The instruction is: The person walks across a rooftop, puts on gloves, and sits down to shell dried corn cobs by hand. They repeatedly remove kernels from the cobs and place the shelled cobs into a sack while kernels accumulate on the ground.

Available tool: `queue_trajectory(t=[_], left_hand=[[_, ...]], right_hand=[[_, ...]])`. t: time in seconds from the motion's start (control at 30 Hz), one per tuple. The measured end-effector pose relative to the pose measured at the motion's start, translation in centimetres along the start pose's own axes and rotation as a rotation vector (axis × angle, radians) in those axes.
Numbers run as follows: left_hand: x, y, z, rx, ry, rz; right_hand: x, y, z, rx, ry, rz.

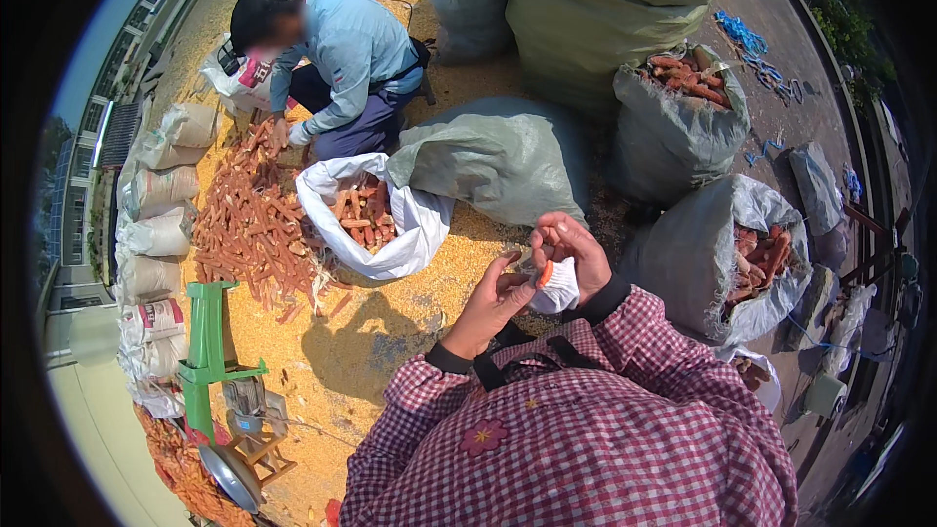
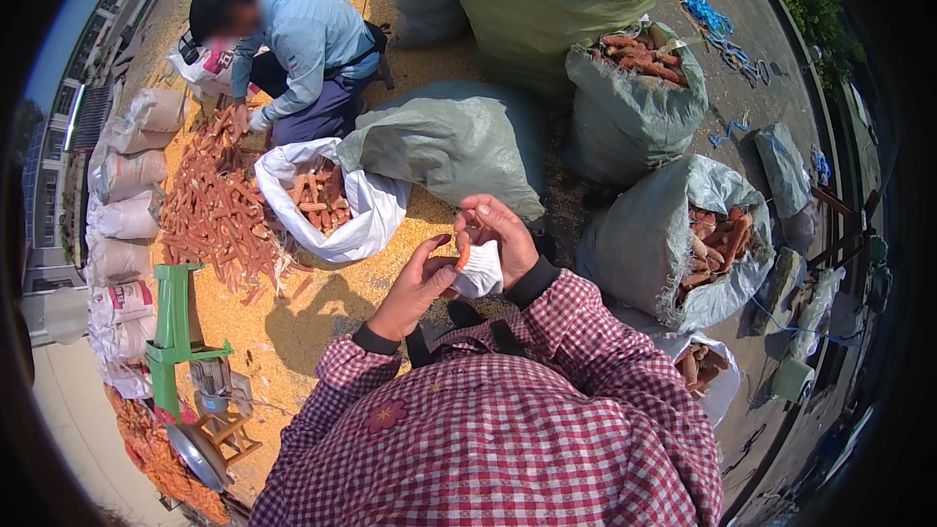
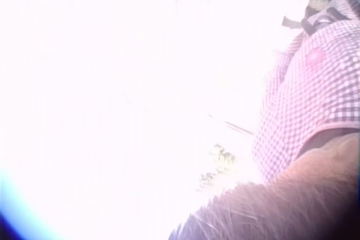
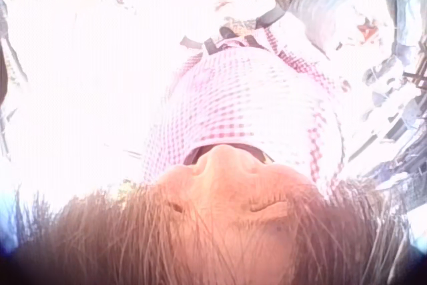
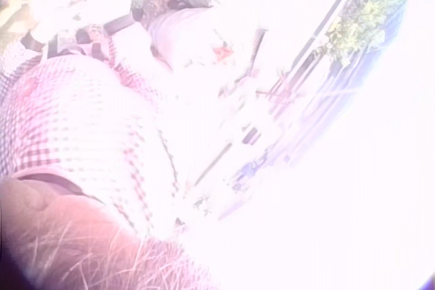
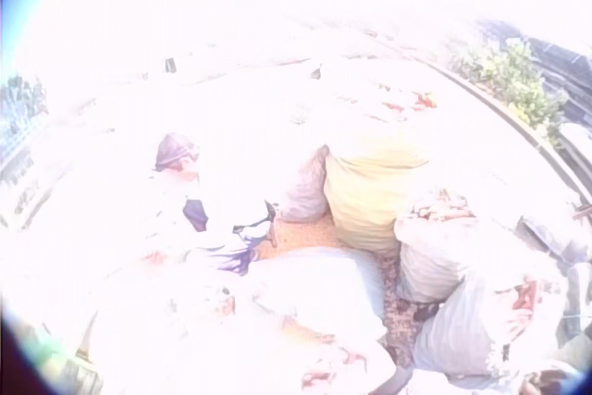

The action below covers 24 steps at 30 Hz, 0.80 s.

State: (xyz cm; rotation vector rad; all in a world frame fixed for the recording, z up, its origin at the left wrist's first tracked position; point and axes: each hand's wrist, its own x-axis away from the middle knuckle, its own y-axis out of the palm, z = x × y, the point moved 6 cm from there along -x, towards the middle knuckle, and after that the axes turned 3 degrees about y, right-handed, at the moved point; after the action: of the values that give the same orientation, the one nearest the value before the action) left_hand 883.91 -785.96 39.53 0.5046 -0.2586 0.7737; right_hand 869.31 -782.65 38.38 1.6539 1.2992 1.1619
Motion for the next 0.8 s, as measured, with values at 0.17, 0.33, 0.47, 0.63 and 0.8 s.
queue_trajectory(t=[0.17,0.33,0.47,0.63,0.8], left_hand=[[5.9,-3.3,0.8,-0.035,0.095,0.005],[10.3,-4.9,6.6,-0.644,0.605,0.321],[13.4,-4.6,9.5,-0.753,0.681,0.472],[13.8,-6.1,9.5,-0.699,0.72,0.623],[13.2,-7.4,8.5,-0.739,0.718,0.87]], right_hand=[[0.6,6.1,3.7,0.26,0.02,-0.028],[1.8,7.9,3.6,0.72,0.164,-0.114],[2.4,12.9,4.6,1.224,0.124,-0.468],[1.3,12.2,5.4,1.02,0.222,-0.449],[0.8,10.0,4.2,0.825,0.168,-0.314]])
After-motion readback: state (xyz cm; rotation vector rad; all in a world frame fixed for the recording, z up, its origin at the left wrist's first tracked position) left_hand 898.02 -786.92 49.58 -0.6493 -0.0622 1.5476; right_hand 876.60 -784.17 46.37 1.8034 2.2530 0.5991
